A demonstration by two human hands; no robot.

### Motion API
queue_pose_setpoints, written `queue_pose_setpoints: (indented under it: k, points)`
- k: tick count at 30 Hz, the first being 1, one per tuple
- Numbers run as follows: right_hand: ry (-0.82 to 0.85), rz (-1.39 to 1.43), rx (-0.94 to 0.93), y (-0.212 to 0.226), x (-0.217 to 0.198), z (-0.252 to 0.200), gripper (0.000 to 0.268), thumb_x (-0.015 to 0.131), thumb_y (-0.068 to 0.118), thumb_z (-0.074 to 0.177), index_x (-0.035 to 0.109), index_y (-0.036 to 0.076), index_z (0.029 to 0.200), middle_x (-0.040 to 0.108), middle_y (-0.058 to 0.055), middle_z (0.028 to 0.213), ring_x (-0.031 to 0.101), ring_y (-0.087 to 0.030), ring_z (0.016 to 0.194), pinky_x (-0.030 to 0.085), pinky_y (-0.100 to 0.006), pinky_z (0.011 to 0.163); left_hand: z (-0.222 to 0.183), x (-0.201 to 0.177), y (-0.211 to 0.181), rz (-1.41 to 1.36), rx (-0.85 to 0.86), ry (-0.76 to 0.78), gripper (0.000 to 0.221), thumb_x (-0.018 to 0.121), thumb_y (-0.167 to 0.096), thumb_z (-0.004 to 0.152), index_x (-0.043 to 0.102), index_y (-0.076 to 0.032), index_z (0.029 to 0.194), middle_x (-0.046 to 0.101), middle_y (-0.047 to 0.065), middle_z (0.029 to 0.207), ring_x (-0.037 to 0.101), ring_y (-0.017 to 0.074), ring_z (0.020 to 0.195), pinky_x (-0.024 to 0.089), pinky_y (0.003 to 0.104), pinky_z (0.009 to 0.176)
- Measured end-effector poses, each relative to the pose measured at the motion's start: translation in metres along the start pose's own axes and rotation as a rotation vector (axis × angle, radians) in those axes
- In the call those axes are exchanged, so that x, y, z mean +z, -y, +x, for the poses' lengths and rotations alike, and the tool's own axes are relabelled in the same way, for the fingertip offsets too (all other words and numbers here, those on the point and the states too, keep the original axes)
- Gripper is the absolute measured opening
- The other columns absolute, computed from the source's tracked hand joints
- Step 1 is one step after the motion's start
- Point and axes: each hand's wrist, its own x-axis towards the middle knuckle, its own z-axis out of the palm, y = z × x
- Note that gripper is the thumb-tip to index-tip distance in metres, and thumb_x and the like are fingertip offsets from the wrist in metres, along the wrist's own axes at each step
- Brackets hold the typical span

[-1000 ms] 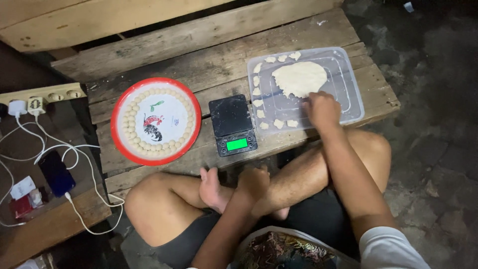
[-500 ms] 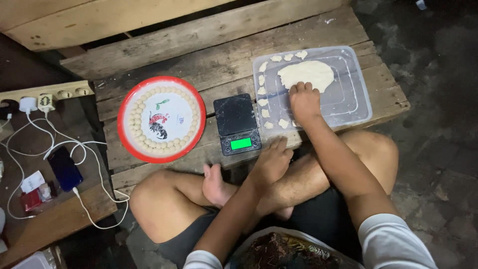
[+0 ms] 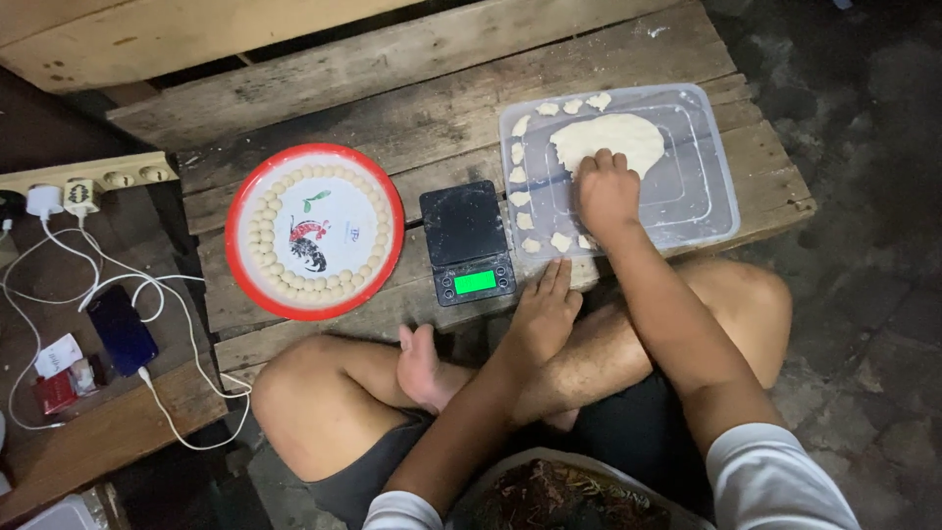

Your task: Portioning cookie dough by weighing individual pieces on a digital scale and arranging them on a tray.

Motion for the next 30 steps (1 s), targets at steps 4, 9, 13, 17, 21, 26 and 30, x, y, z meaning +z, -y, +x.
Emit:
queue_pose_setpoints:
  k: [4, 9, 13, 17, 21, 26, 30]
  points:
    - [0.028, 0.018, 0.000, 0.001, 0.012, 0.000, 0.010, 0.075, 0.014, 0.084, 0.073, 0.007, 0.091, 0.061, -0.007, 0.086, 0.064, -0.025, 0.084, 0.054, -0.036, 0.057, 0.001, 0.007, 0.001, 0.001, -0.030, 0.025, 0.019, 0.053, -0.015, 0.099, 0.058, -0.004, 0.114, 0.034, 0.028, 0.162, 0.031, 0.0426, 0.152, 0.038, 0.055, 0.103]
    - [0.066, -0.009, 0.002, 0.000, 0.021, 0.004, 0.007, 0.074, 0.011, 0.083, 0.072, 0.007, 0.088, 0.059, -0.005, 0.083, 0.063, -0.023, 0.082, 0.053, -0.034, 0.057, 0.005, 0.008, 0.004, -0.029, -0.033, 0.049, 0.023, 0.062, -0.017, 0.096, 0.060, -0.003, 0.114, 0.035, 0.028, 0.160, 0.031, 0.0424, 0.153, 0.040, 0.054, 0.104]
    - [0.033, -0.026, -0.029, 0.001, 0.027, 0.008, 0.006, 0.075, 0.010, 0.083, 0.071, 0.008, 0.086, 0.058, -0.004, 0.081, 0.063, -0.023, 0.080, 0.053, -0.033, 0.056, 0.009, 0.005, 0.005, -0.037, -0.027, 0.102, 0.036, 0.073, -0.022, 0.091, 0.060, -0.001, 0.118, 0.034, 0.029, 0.160, 0.028, 0.0439, 0.153, 0.042, 0.056, 0.104]
    - [0.021, 0.073, -0.046, -0.007, 0.034, 0.009, 0.005, 0.075, 0.010, 0.085, 0.072, 0.006, 0.085, 0.059, -0.007, 0.081, 0.064, -0.024, 0.078, 0.054, -0.034, 0.059, 0.009, 0.003, 0.004, -0.060, -0.028, 0.086, 0.033, 0.072, -0.019, 0.090, 0.062, 0.000, 0.115, 0.035, 0.030, 0.160, 0.029, 0.0453, 0.153, 0.043, 0.058, 0.104]
    - [0.032, 0.143, -0.041, -0.012, 0.022, 0.002, 0.004, 0.073, 0.010, 0.085, 0.073, 0.006, 0.086, 0.062, -0.007, 0.082, 0.065, -0.025, 0.078, 0.054, -0.034, 0.060, 0.012, 0.005, 0.006, -0.054, -0.018, 0.081, 0.034, 0.073, -0.021, 0.090, 0.063, 0.001, 0.115, 0.038, 0.031, 0.158, 0.031, 0.0468, 0.151, 0.043, 0.060, 0.104]
    - [0.020, 0.269, 0.048, -0.005, -0.014, 0.001, 0.020, 0.076, 0.016, 0.082, 0.074, 0.005, 0.098, 0.059, -0.010, 0.095, 0.063, -0.031, 0.089, 0.054, -0.041, 0.067, 0.009, 0.001, 0.002, -0.075, -0.022, 0.051, 0.037, 0.075, -0.019, 0.087, 0.064, 0.001, 0.115, 0.038, 0.031, 0.158, 0.032, 0.0483, 0.150, 0.044, 0.062, 0.103]
    - [-0.066, 0.055, -0.021, -0.002, 0.007, 0.002, 0.010, 0.076, 0.012, 0.083, 0.073, 0.009, 0.091, 0.061, -0.007, 0.088, 0.064, -0.025, 0.085, 0.052, -0.036, 0.065, 0.009, 0.001, 0.002, -0.077, -0.024, 0.038, 0.033, 0.073, -0.020, 0.089, 0.064, 0.001, 0.114, 0.039, 0.032, 0.157, 0.034, 0.0483, 0.149, 0.045, 0.062, 0.102]
